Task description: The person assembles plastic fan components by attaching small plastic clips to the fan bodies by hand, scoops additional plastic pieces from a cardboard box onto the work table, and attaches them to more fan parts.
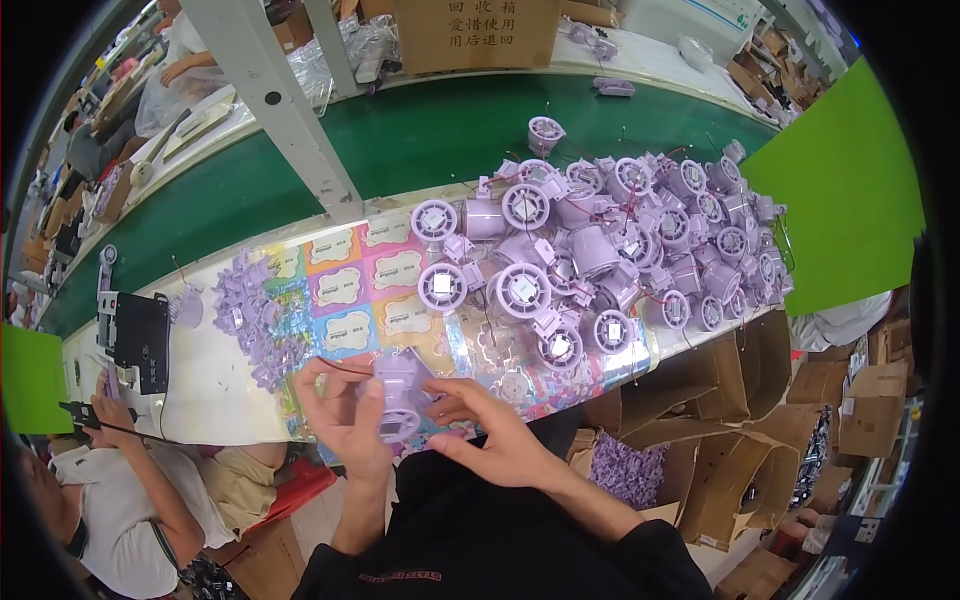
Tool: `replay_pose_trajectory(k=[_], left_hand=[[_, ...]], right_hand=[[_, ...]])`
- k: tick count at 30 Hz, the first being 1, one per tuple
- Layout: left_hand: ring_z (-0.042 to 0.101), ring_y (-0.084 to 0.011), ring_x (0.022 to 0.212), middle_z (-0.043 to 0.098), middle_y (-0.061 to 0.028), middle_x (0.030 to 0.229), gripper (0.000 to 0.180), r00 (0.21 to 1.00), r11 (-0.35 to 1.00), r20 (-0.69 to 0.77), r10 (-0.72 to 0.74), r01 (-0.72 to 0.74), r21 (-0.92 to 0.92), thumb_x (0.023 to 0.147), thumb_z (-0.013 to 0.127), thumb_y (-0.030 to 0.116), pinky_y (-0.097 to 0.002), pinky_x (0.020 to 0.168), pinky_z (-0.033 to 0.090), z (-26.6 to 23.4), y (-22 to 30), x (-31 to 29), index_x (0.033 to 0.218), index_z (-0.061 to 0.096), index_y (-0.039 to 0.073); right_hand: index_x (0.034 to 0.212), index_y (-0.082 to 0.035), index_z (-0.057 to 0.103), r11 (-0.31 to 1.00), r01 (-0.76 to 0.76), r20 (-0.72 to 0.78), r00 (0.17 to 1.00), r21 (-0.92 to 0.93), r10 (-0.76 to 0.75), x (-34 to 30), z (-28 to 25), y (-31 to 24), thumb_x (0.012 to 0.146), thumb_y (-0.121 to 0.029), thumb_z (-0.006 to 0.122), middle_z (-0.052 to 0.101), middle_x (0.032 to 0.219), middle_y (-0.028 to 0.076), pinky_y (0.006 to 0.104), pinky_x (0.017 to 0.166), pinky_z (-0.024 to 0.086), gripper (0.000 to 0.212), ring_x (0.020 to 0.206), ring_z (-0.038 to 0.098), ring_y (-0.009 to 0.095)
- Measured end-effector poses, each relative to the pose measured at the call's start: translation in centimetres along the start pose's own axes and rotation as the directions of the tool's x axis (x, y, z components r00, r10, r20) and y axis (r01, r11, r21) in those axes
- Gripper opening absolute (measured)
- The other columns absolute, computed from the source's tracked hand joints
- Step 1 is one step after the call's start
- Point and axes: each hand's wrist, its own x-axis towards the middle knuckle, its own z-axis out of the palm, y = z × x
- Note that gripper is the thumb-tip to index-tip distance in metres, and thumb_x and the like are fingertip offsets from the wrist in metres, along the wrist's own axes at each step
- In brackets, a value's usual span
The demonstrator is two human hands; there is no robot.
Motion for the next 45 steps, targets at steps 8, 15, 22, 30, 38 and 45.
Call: replay_pose_trajectory(k=[8,15,22,30,38,45], left_hand=[[0.048,-0.0325,0.126,0.047,-0.0190,0.137,0.062,0.814,0.970,0.569,-0.121,0.219,-0.106,0.079,0.065,0.013,-0.0452,0.109,0.036,0.0,1.3,0.5,0.136,0.044,0.000],[0.042,-0.0353,0.134,0.050,-0.0140,0.139,0.059,0.281,0.359,0.908,-0.311,-0.850,0.386,0.065,0.066,-0.001,-0.0476,0.114,0.034,-1.8,0.2,4.1,0.123,0.060,0.006],[0.058,-0.0330,0.111,0.055,-0.0115,0.114,0.056,0.243,0.498,0.869,-0.431,-0.739,0.454,0.069,0.072,0.008,-0.0430,0.097,0.046,-0.8,-0.1,5.4,0.123,0.060,0.006],[0.064,-0.0331,0.101,0.060,-0.0117,0.116,0.063,0.314,0.568,0.763,-0.565,-0.523,0.636,0.071,0.080,0.030,-0.0431,0.087,0.051,0.3,1.1,5.2,0.127,0.061,0.007],[0.062,-0.0356,0.109,0.064,-0.0167,0.117,0.069,0.280,0.623,0.768,-0.576,-0.457,0.635,0.073,0.081,0.034,-0.0430,0.094,0.049,0.4,1.3,5.1,0.131,0.059,0.003],[0.061,-0.0351,0.109,0.063,-0.0146,0.117,0.065,0.318,0.636,0.750,-0.580,-0.399,0.661,0.076,0.079,0.035,-0.0425,0.092,0.049,0.8,2.1,4.9,0.129,0.060,0.002]], right_hand=[[0.143,0.003,0.035,0.997,0.075,-0.202,0.977,0.020,-0.070,-1.2,-0.2,-0.3,0.072,-0.024,0.089,0.045,0.135,0.016,0.0366,0.105,0.038,0.093,0.126,0.046,0.025],[0.142,-0.002,0.042,0.888,-0.085,-0.099,0.994,-0.452,0.045,-3.6,-5.1,-1.1,0.067,-0.031,0.088,0.047,0.115,0.017,0.0381,0.096,0.044,0.093,0.111,0.052,0.031],[0.125,-0.002,0.039,0.697,-0.379,-0.186,0.922,-0.609,0.338,-4.5,-5.2,-0.6,0.069,-0.030,0.085,0.055,0.124,0.020,0.0434,0.079,0.052,0.078,0.099,0.063,0.040],[0.117,-0.009,0.054,0.601,-0.140,-0.109,0.990,-0.787,0.088,-3.4,-5.4,-2.0,0.070,-0.028,0.083,0.056,0.126,0.010,0.0405,0.072,0.055,0.058,0.090,0.067,0.031],[0.119,-0.019,0.061,0.386,0.112,0.069,0.990,-0.916,-0.125,-2.7,-5.1,-3.2,0.070,-0.025,0.081,0.060,0.120,0.009,0.0396,0.074,0.055,0.054,0.088,0.069,0.029],[0.123,-0.022,0.060,0.377,0.154,0.115,0.986,-0.913,-0.124,-2.2,-5.7,-4.2,0.068,-0.023,0.082,0.060,0.120,0.009,0.0390,0.076,0.055,0.059,0.090,0.068,0.030]])
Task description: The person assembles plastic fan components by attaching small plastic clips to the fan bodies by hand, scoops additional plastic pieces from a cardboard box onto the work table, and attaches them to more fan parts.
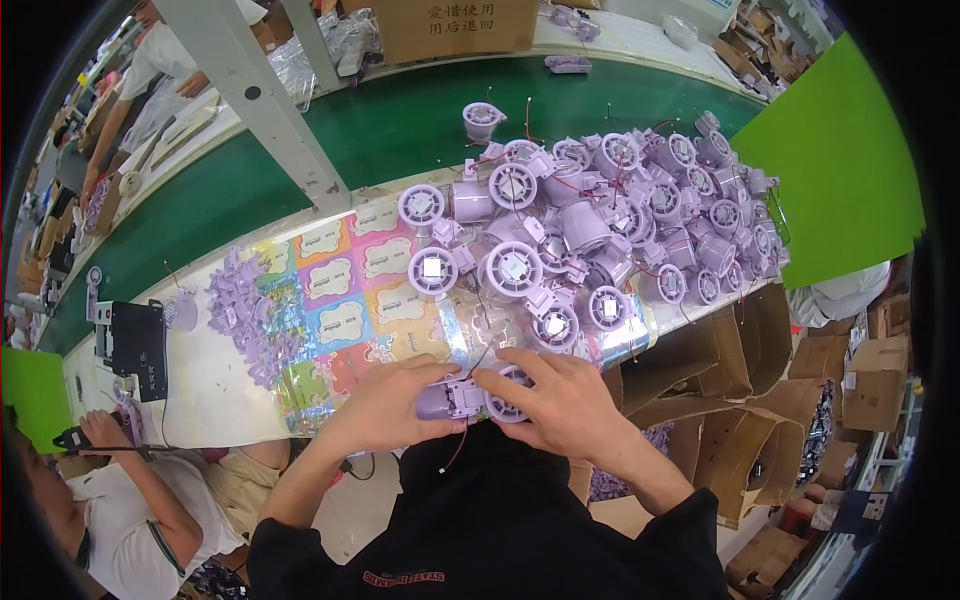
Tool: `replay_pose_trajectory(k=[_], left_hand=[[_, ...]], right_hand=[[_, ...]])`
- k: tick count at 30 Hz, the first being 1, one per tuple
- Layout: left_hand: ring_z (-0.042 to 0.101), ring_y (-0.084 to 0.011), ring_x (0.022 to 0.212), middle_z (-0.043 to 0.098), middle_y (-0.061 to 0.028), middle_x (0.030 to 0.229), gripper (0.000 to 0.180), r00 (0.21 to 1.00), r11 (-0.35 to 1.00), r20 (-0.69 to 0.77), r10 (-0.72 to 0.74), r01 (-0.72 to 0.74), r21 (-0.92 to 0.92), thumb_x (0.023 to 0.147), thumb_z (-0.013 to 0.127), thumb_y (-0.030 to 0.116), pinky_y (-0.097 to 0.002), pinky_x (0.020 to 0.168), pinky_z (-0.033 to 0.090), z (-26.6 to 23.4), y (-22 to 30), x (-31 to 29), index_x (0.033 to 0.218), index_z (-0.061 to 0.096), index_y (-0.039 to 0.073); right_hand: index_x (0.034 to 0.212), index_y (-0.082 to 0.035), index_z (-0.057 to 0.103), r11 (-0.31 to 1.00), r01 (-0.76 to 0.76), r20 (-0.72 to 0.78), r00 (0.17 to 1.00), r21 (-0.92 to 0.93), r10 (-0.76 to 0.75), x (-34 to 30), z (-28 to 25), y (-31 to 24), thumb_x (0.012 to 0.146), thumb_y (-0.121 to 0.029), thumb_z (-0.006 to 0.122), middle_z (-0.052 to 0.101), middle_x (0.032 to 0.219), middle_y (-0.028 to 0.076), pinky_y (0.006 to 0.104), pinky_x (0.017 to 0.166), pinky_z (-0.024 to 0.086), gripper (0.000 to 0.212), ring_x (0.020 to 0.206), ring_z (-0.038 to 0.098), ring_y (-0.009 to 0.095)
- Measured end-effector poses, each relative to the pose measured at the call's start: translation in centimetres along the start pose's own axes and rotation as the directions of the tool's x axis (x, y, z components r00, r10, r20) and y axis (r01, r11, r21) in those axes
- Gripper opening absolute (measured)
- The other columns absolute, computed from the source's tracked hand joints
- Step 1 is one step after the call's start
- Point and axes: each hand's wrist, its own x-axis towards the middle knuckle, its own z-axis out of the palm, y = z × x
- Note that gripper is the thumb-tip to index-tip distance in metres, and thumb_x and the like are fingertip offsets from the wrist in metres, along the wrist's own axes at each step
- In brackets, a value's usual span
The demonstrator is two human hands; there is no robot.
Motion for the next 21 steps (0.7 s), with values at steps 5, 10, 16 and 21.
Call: replay_pose_trajectory(k=[5,10,16,21], left_hand=[[0.062,-0.0346,0.106,0.063,-0.0140,0.113,0.063,1.000,0.998,-0.004,0.015,-0.016,-0.066,0.077,0.079,0.036,-0.0416,0.091,0.049,-0.2,-0.1,-0.1,0.128,0.061,0.002],[0.063,-0.0343,0.102,0.063,-0.0136,0.106,0.059,1.000,0.996,0.011,0.000,0.001,-0.085,0.078,0.078,0.035,-0.0414,0.087,0.050,-0.3,0.7,0.2,0.124,0.062,0.001],[0.066,-0.0355,0.092,0.068,-0.0165,0.099,0.047,0.993,0.991,-0.114,0.005,-0.019,-0.130,0.080,0.077,0.028,-0.0399,0.082,0.052,0.0,0.4,0.3,0.117,0.066,0.001],[0.070,-0.0226,0.088,0.071,-0.0153,0.098,0.037,0.984,0.924,-0.123,-0.128,0.073,-0.376,0.084,0.075,0.014,-0.0339,0.079,0.052,-0.1,0.9,0.2,0.115,0.066,-0.003]], right_hand=[[0.141,-0.023,0.052,0.997,0.072,-0.027,0.997,0.003,-0.072,0.1,-1.1,0.0,0.067,-0.024,0.083,0.058,0.117,0.010,0.0382,0.073,0.054,0.080,0.092,0.064,0.028],[0.142,-0.022,0.051,0.997,0.071,-0.021,0.997,-0.035,-0.072,0.3,-1.3,-0.5,0.066,-0.024,0.084,0.058,0.116,0.009,0.0366,0.073,0.054,0.083,0.092,0.062,0.026],[0.141,-0.021,0.053,0.986,0.113,-0.114,0.985,-0.121,-0.127,1.1,-1.1,-0.6,0.068,-0.018,0.079,0.058,0.112,0.010,0.0336,0.071,0.053,0.078,0.089,0.060,0.025],[0.139,-0.021,0.056,0.980,0.154,-0.171,0.970,-0.124,-0.174,2.0,-1.2,-0.2,0.069,-0.014,0.074,0.059,0.111,0.010,0.0322,0.070,0.053,0.072,0.088,0.060,0.024]])
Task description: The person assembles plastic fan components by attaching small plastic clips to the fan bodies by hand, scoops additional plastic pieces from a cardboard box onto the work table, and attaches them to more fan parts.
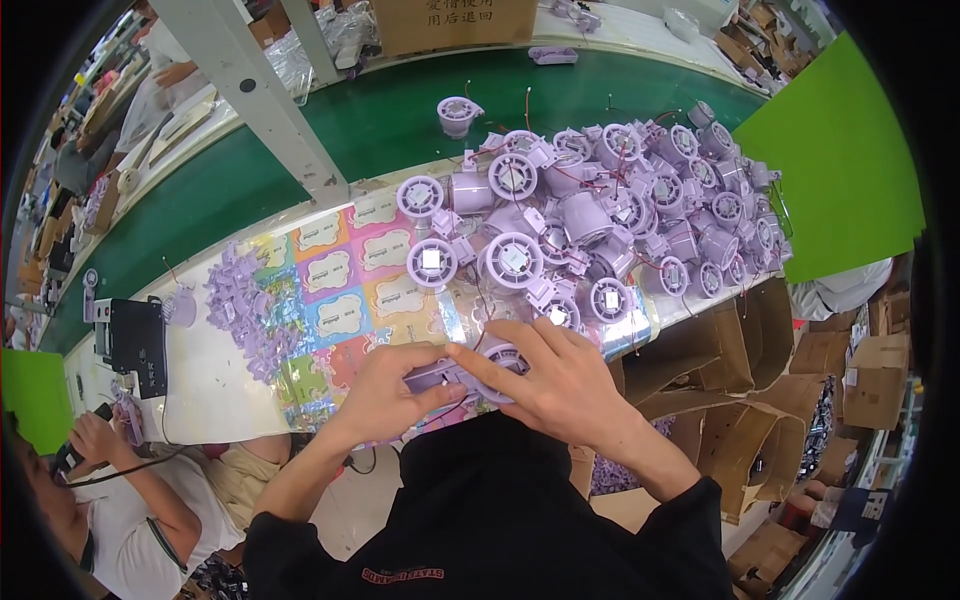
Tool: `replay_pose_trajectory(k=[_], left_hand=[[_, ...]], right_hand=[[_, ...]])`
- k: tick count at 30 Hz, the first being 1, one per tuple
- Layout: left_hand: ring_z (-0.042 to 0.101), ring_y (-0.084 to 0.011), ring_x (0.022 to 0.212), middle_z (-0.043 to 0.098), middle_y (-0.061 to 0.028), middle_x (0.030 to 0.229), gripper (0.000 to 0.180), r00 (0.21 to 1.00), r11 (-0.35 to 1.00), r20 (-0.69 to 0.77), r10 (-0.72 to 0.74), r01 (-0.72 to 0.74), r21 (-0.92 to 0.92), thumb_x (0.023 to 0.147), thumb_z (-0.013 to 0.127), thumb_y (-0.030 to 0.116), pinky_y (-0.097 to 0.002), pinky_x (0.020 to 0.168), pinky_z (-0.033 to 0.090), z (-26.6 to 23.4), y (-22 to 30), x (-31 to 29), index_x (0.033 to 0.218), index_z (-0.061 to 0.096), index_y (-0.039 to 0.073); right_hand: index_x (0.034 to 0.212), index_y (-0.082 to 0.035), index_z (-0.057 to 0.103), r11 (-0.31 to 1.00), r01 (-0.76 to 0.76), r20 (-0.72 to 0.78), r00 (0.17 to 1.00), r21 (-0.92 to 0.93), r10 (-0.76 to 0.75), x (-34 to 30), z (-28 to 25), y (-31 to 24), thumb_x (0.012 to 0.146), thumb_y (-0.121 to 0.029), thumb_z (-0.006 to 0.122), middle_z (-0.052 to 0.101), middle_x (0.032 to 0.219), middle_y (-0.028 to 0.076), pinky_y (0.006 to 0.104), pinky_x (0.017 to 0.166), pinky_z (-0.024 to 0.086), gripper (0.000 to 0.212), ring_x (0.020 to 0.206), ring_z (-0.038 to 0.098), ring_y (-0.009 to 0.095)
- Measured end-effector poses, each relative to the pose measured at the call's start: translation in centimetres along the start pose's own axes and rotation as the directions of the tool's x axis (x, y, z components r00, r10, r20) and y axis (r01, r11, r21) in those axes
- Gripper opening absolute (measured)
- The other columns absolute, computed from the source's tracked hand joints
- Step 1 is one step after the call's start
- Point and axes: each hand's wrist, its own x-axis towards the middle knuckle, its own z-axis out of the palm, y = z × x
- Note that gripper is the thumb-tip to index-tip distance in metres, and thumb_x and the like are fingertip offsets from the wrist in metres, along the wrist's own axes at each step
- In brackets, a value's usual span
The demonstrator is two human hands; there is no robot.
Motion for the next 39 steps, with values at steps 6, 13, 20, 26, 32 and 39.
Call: replay_pose_trajectory(k=[6,13,20,26,32,39], left_hand=[[0.068,-0.0195,0.096,0.071,-0.0135,0.107,0.045,0.996,0.996,-0.005,-0.087,0.087,-0.036,0.081,0.076,0.008,-0.0320,0.086,0.052,-0.9,1.0,-0.5,0.123,0.063,-0.004],[0.065,-0.0198,0.107,0.067,-0.0148,0.118,0.056,0.993,0.977,0.025,0.114,-0.107,-0.186,0.080,0.070,0.002,-0.0316,0.096,0.049,-1.9,-0.4,-1.1,0.134,0.055,-0.003],[0.063,-0.0161,0.107,0.067,-0.0122,0.116,0.054,0.999,0.969,-0.019,0.026,-0.030,-0.247,0.082,0.077,0.008,-0.0308,0.097,0.048,-1.5,0.0,-0.8,0.131,0.057,-0.003],[0.062,-0.0129,0.103,0.068,-0.0100,0.113,0.048,0.999,0.962,-0.053,-0.012,-0.003,-0.275,0.085,0.076,0.010,-0.0299,0.093,0.049,-1.7,0.4,-1.1,0.128,0.059,-0.004],[0.062,-0.0101,0.091,0.071,-0.0078,0.099,0.035,0.979,0.959,-0.201,-0.022,-0.036,-0.282,0.089,0.073,0.013,-0.0265,0.082,0.051,-2.9,-0.5,-2.2,0.117,0.065,-0.006],[0.059,-0.0072,0.080,0.070,-0.0036,0.090,0.027,0.626,0.992,-0.775,-0.079,-0.024,-0.121,0.093,0.068,0.019,-0.0259,0.070,0.047,-11.7,-6.8,-3.4,0.110,0.068,-0.002]], right_hand=[[0.139,-0.024,0.055,0.999,0.015,-0.016,1.000,0.038,-0.014,1.0,-0.1,0.3,0.064,-0.012,0.078,0.058,0.112,0.009,0.0333,0.071,0.053,0.080,0.089,0.059,0.024],[0.138,-0.022,0.055,0.994,-0.007,0.008,1.000,0.111,0.007,1.9,-0.8,1.2,0.055,-0.013,0.085,0.057,0.120,0.007,0.0357,0.076,0.052,0.089,0.095,0.058,0.025],[0.130,-0.007,0.052,0.975,-0.032,-0.048,0.998,0.221,0.044,2.1,-0.6,1.8,0.055,-0.013,0.084,0.057,0.126,0.008,0.0384,0.076,0.051,0.082,0.094,0.057,0.027],[0.129,-0.006,0.054,0.961,-0.027,-0.068,0.997,0.274,0.047,2.7,-0.5,1.7,0.056,-0.011,0.083,0.058,0.125,0.009,0.0383,0.076,0.051,0.079,0.093,0.057,0.029],[0.136,-0.005,0.052,0.959,0.014,-0.268,0.961,0.284,0.066,4.2,1.8,0.1,0.067,-0.008,0.078,0.057,0.126,0.011,0.0361,0.073,0.050,0.074,0.089,0.057,0.027],[0.123,-0.004,0.059,0.872,-0.011,-0.120,0.990,0.489,0.080,3.5,10.8,-0.7,0.080,-0.010,0.072,0.060,0.111,0.014,0.0408,0.082,0.051,0.045,0.099,0.061,0.034]])
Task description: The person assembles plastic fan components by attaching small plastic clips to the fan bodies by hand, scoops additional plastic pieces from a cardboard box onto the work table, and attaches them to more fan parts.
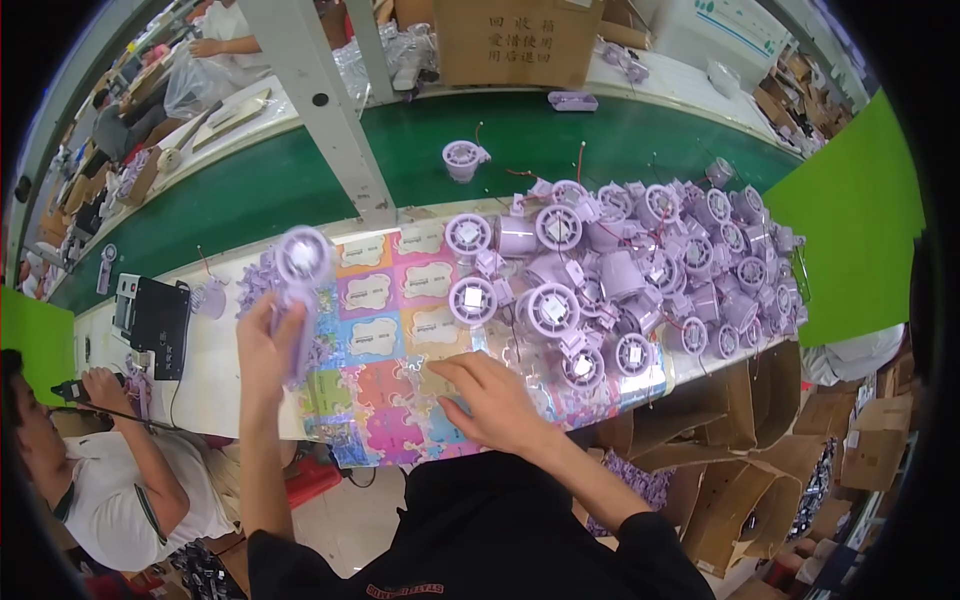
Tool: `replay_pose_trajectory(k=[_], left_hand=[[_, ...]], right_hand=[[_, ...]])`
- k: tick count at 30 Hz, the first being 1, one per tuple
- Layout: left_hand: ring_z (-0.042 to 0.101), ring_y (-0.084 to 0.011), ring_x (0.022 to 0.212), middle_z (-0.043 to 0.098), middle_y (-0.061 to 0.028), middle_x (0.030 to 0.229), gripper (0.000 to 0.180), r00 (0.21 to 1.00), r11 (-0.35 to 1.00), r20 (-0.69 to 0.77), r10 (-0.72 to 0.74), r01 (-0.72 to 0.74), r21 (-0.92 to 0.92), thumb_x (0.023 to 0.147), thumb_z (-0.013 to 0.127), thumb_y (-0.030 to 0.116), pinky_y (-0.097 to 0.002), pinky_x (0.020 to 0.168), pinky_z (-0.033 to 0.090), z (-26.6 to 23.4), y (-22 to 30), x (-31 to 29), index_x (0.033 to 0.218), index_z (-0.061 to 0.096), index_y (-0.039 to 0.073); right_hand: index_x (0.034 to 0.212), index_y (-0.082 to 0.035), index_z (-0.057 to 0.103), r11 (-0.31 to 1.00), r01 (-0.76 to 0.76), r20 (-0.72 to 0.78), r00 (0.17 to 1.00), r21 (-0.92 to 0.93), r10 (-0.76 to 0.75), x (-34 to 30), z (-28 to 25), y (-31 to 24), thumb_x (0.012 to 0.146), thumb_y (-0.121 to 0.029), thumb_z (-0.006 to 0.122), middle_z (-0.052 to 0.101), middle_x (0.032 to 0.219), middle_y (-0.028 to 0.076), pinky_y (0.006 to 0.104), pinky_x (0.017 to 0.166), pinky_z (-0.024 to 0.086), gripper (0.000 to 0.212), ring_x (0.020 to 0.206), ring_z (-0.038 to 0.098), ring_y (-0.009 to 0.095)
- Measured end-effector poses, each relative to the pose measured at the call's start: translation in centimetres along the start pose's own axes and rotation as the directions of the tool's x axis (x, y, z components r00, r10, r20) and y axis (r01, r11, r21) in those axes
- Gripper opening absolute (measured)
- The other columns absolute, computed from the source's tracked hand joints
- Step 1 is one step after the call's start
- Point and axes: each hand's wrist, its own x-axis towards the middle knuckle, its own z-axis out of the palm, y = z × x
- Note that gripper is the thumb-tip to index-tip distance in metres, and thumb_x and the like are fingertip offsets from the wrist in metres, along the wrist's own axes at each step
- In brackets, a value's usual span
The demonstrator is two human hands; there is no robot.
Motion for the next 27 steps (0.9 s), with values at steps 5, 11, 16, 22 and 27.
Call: replay_pose_trajectory(k=[5,11,16,22,27], left_hand=[[0.064,-0.0163,0.080,0.072,-0.0116,0.090,0.034,0.968,0.936,-0.209,0.140,-0.061,0.347,0.090,0.068,0.026,-0.0317,0.072,0.049,-3.3,-5.0,12.9,0.105,0.070,-0.004],[0.071,-0.0354,0.085,0.073,-0.0198,0.087,0.034,0.969,0.859,-0.242,0.040,0.091,0.504,0.082,0.071,0.034,-0.0397,0.076,0.053,-1.6,-8.7,26.4,0.095,0.076,0.003],[0.071,-0.0304,0.083,0.073,-0.0185,0.086,0.029,0.951,0.929,-0.307,-0.023,0.134,0.344,0.079,0.070,0.029,-0.0388,0.077,0.053,2.3,-12.9,31.5,0.091,0.078,0.004],[0.071,-0.0267,0.086,0.072,-0.0164,0.085,0.028,0.535,0.422,-0.379,0.755,0.045,0.905,0.080,0.071,0.028,-0.0399,0.077,0.054,7.5,-10.1,31.4,0.092,0.073,0.002],[0.063,-0.0167,0.089,0.067,-0.0093,0.110,0.029,0.575,0.548,0.123,0.809,-0.813,0.197,0.091,0.068,0.022,-0.0313,0.081,0.052,10.2,-3.6,31.4,0.116,0.066,0.007]], right_hand=[[0.108,-0.006,0.063,0.999,-0.025,-0.003,1.000,-0.029,0.025,-0.7,4.1,2.3,0.082,-0.009,0.069,0.060,0.100,0.011,0.0402,0.078,0.052,0.026,0.091,0.062,0.032],[0.094,-0.002,0.064,0.997,-0.067,-0.048,0.997,-0.031,0.066,-0.8,4.2,2.7,0.081,-0.005,0.067,0.058,0.090,0.012,0.0390,0.072,0.052,0.013,0.083,0.061,0.031],[0.093,-0.004,0.061,0.993,-0.057,-0.047,0.998,-0.099,0.053,-0.6,4.5,2.5,0.079,-0.007,0.068,0.056,0.088,0.010,0.0374,0.072,0.053,0.015,0.082,0.062,0.029],[0.089,-0.004,0.057,0.987,-0.062,0.025,0.997,-0.147,0.066,-0.2,3.5,2.3,0.078,-0.013,0.070,0.055,0.088,0.011,0.0375,0.076,0.053,0.019,0.083,0.061,0.030],[0.087,-0.004,0.055,0.986,-0.031,0.073,0.996,-0.163,0.043,0.4,3.8,2.0,0.079,-0.018,0.069,0.054,0.088,0.013,0.0384,0.081,0.053,0.022,0.085,0.060,0.031]])
